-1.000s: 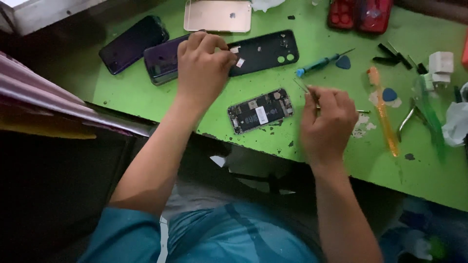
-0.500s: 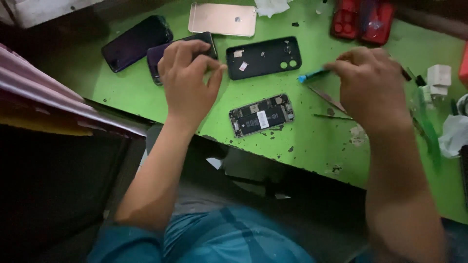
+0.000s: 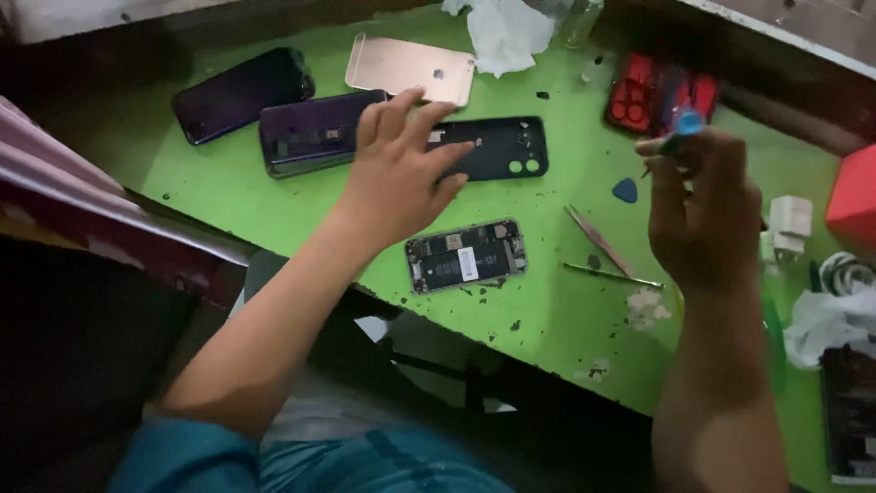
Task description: The person uses a screwdriver to remove screws from the internal metal bracket of a disassembled smartphone. They then use tweezers to carefully lift and remove a small component from the motherboard area.
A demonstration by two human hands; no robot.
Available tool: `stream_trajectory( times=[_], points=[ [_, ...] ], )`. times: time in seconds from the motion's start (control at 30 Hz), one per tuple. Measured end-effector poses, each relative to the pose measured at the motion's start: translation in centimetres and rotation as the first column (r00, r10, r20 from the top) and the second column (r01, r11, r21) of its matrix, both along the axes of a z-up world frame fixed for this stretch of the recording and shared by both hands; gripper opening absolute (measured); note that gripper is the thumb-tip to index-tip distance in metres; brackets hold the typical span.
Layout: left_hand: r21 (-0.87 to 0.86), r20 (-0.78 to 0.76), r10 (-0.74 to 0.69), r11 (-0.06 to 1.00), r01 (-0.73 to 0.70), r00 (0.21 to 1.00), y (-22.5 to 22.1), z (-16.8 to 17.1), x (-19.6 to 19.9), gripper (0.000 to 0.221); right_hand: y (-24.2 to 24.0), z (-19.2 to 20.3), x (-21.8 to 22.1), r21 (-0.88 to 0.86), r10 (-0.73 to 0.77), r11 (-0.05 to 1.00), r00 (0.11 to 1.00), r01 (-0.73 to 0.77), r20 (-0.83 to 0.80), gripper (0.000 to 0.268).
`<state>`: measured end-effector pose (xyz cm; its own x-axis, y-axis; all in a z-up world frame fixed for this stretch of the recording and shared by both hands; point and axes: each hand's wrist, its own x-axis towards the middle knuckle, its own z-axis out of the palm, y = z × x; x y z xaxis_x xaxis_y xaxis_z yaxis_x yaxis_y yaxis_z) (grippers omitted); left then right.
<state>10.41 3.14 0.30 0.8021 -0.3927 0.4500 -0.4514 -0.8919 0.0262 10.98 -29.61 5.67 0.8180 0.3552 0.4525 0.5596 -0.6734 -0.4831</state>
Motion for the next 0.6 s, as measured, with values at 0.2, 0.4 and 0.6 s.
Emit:
stream_trajectory(
  times=[0.2, 0.4, 0.6],
  points=[
    [-0.011, 0.003, -0.005, 1.000, 0.005, 1.000, -1.8, -0.3, 0.9, 0.029, -0.8, -2.6, 0.9, -0.031, 0.027, 0.999, 0.986, -0.022, 0.164, 0.016],
    [0.078, 0.056, -0.028, 0.997, 0.023, 0.998, -1.7, -0.3, 1.3, 0.030, -1.1, -2.7, 0.8, -0.044, 0.021, 0.999, 0.980, -0.013, 0.195, 0.015],
    [0.170, 0.030, -0.099, 0.981, 0.092, 0.995, -1.2, 0.5, 2.1, 0.030, -1.1, -2.7, 1.0, -0.068, 0.022, 0.998, 0.982, -0.010, 0.185, 0.016]
  ],
)
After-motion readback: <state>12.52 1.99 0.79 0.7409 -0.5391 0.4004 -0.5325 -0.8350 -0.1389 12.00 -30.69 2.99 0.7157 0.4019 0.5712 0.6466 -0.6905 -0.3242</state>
